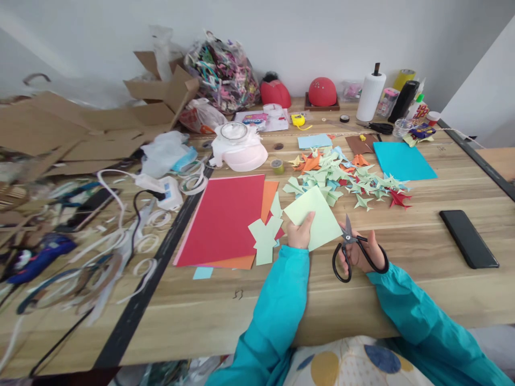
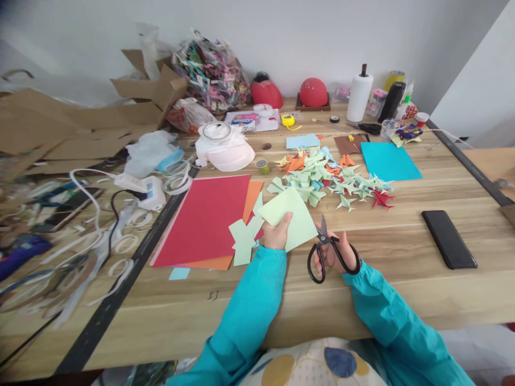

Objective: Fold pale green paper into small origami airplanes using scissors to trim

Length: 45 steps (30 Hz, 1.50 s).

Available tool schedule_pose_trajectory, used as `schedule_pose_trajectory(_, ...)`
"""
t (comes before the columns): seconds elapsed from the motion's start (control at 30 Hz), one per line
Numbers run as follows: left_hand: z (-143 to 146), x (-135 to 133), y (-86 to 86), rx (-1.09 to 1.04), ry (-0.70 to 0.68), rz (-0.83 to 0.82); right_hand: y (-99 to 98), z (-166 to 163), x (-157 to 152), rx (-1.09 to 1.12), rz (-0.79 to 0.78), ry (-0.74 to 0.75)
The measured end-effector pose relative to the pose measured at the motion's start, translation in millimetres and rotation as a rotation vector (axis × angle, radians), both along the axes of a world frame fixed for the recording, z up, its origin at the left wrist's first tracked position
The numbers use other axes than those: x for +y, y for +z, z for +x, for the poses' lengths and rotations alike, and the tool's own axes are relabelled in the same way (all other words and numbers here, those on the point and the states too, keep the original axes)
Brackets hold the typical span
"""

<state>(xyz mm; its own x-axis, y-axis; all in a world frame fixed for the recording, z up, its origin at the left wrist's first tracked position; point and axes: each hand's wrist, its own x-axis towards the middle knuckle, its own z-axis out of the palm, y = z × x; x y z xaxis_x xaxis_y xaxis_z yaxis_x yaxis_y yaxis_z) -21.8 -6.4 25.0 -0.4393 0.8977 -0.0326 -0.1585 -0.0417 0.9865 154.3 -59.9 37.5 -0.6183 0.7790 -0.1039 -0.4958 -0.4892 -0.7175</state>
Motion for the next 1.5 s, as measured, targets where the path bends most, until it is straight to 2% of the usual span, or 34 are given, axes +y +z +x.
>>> schedule_pose_trajectory(0.13, -1, -2, 2.1, 0.004, -0.026, -0.044, -0.4, 4, 0, -0.05, 0.001, 0.059)
schedule_pose_trajectory(0.27, -2, -3, -0.4, -0.018, -0.136, -0.089, -2.2, 7, 0, -0.065, 0.002, 0.129)
schedule_pose_trajectory(0.43, -2, -5, -2.3, -0.023, -0.185, -0.067, -3.9, 7, 0, -0.071, -0.009, 0.143)
schedule_pose_trajectory(0.9, -2, -1, -6.3, 0.036, -0.077, -0.001, -3.0, 2, 1, -0.023, 0.004, -0.008)
schedule_pose_trajectory(1.0, -4, 0, -6.2, -0.009, -0.093, -0.054, -1.0, 4, 1, -0.053, 0.014, 0.032)
schedule_pose_trajectory(1.13, -3, -3, -2.8, -0.083, -0.182, -0.162, 0.2, 7, 1, -0.079, 0.043, 0.105)
schedule_pose_trajectory(1.37, -2, -8, 1.9, -0.099, -0.236, -0.219, -2.0, 12, 3, -0.063, 0.035, 0.164)
schedule_pose_trajectory(1.5, -13, -4, 2.2, -0.289, -0.305, -0.289, -0.6, 16, 2, -0.025, 0.028, 0.188)
